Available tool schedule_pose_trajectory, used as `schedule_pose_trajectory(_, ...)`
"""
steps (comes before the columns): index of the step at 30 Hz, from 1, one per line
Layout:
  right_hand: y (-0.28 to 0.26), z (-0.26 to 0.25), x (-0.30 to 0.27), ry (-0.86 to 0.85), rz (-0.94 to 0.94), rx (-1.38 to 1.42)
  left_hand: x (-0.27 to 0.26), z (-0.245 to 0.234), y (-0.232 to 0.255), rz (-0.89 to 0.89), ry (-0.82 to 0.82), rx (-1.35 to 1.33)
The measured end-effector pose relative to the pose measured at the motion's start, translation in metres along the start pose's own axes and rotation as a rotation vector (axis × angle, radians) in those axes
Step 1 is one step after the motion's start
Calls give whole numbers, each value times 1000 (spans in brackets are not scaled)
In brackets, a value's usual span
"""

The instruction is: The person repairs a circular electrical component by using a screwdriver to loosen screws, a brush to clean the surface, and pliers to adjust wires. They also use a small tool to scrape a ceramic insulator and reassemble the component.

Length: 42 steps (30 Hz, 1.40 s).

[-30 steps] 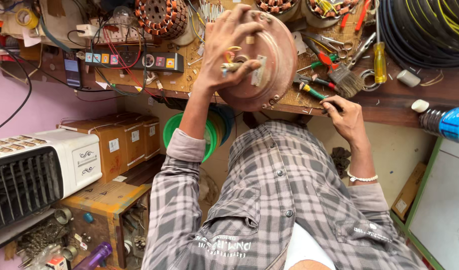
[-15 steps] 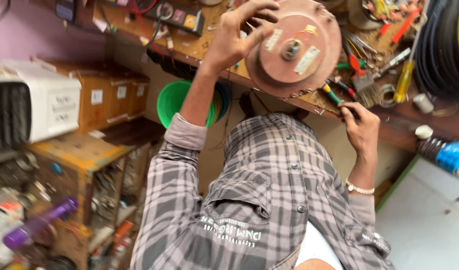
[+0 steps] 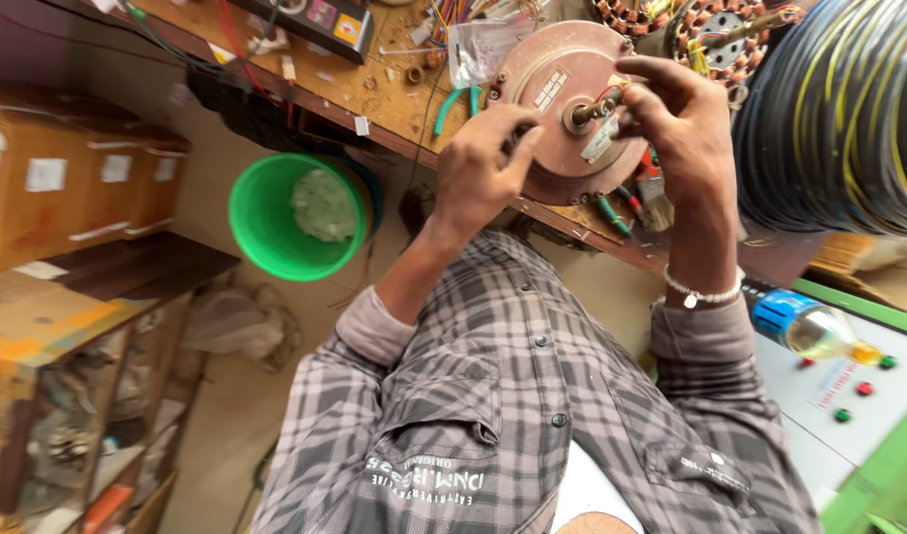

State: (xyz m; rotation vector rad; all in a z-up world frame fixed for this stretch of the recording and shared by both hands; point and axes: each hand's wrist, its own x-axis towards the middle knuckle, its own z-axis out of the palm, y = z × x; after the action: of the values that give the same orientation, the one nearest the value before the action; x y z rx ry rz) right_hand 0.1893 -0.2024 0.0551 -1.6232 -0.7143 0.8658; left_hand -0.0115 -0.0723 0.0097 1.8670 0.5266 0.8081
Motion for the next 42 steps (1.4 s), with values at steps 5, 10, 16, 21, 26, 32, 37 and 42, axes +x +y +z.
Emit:
schedule_pose_trajectory(5, -42, 13, 1, -28, -151, -492, 18, 18, 0, 153, -29, 82)
schedule_pose_trajectory(10, -67, 22, -14, -41, -480, -1050, 30, 46, -12, 319, 46, 186)
schedule_pose_trajectory(16, -64, 34, -29, 36, -472, -1092, 35, 51, -21, 165, -108, -20)
schedule_pose_trajectory(21, -27, 31, -55, 161, -372, -581, 29, 62, -5, 292, 79, 30)
schedule_pose_trajectory(26, 34, 30, -78, 298, -251, -316, 49, 65, -3, 523, 192, 202)
schedule_pose_trajectory(32, 112, 25, -121, 348, -122, -207, 52, 50, -18, 441, 65, -98)
schedule_pose_trajectory(37, 123, 4, -134, 381, -149, -303, 34, -21, -151, -10, 353, 71)
schedule_pose_trajectory(42, 125, -3, -140, 432, -104, -300, 12, -19, -275, 68, 178, 452)
